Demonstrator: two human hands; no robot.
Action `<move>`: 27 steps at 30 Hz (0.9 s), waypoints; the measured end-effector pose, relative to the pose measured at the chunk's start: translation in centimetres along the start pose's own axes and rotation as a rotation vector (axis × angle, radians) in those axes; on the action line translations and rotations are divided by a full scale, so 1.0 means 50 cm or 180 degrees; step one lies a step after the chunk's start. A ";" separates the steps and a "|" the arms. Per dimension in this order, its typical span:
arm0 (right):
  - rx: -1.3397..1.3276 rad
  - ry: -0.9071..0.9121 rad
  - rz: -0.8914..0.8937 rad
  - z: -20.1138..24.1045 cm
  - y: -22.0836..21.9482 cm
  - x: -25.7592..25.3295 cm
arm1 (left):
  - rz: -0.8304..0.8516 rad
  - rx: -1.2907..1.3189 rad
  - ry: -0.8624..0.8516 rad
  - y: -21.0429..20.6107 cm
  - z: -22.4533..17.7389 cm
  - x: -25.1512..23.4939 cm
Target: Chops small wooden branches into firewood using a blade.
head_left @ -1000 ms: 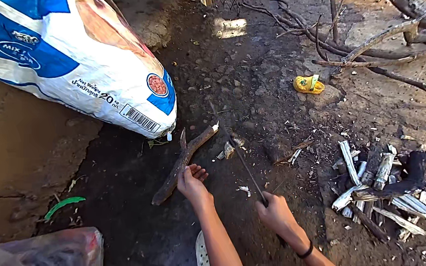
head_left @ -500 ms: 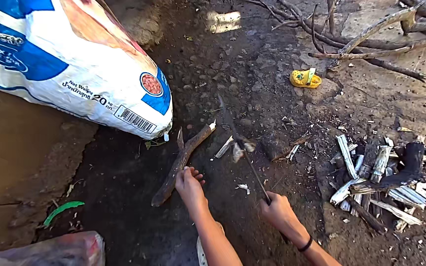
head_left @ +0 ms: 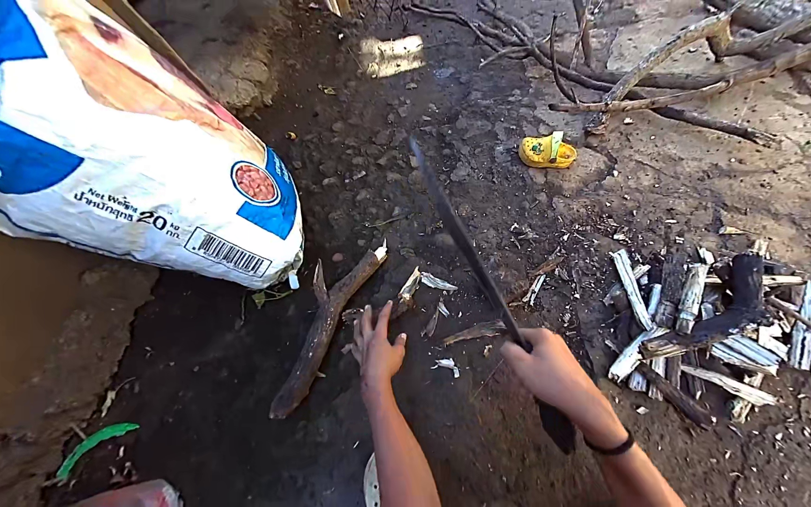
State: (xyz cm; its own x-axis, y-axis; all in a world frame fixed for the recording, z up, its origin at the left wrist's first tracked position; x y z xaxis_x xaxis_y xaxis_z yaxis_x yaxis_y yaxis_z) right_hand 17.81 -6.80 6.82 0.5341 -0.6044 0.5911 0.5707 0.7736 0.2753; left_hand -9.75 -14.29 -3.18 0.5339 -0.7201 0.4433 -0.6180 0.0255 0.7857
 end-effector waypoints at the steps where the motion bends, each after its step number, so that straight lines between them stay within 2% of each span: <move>1: -0.0279 0.0106 -0.0102 0.010 0.014 0.008 | -0.0042 -0.0119 -0.0020 -0.011 0.004 -0.027; 3: -0.0861 0.0319 -0.0278 0.034 0.041 0.034 | -0.0358 -0.0333 -0.0010 -0.012 0.011 -0.058; 6: -0.1532 0.0554 -0.0573 0.058 0.083 0.084 | -0.0730 -0.0502 0.0037 0.010 0.015 -0.046; 9: -0.1827 0.0822 -0.0825 0.070 0.128 0.130 | -0.1149 0.0259 -0.0491 0.038 -0.001 0.002; 11: -0.1909 0.0987 -0.0945 0.071 0.148 0.155 | -0.0897 0.1569 -0.1017 0.048 -0.031 0.034; 13: -0.1927 0.1160 -0.0939 0.069 0.157 0.164 | -0.0339 0.2797 -0.1493 0.037 -0.070 0.044; 15: -0.1855 0.1259 -0.0790 0.063 0.149 0.155 | 0.0027 0.3312 -0.1827 0.016 -0.100 0.037; 17: -0.1616 0.1210 -0.0550 0.056 0.130 0.136 | 0.0111 0.3236 -0.1944 -0.005 -0.115 0.023; 22: -0.1115 0.0715 0.0134 0.007 0.061 0.075 | -0.0076 0.3303 -0.1773 -0.038 -0.139 0.029; 27: -0.1672 0.0602 -0.0014 0.008 0.066 0.078 | -0.0172 0.2267 -0.1579 -0.022 -0.177 0.059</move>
State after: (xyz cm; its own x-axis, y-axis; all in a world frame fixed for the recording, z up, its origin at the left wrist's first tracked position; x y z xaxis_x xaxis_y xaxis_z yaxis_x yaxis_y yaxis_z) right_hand 21.53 -6.52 10.37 0.6060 -0.6685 0.4311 0.7815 0.6014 -0.1660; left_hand -2.37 -10.29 1.06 0.3622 -0.9311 0.0435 -0.9016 -0.3381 0.2699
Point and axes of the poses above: each hand's wrist, its own x-axis away from the middle knuckle, its own y-axis out of the back of the hand, z = x × y, the point moved 4 cm from there along -x, towards the middle knuckle, and after that the axes turned 10 degrees about z, right-handed, at the moved point
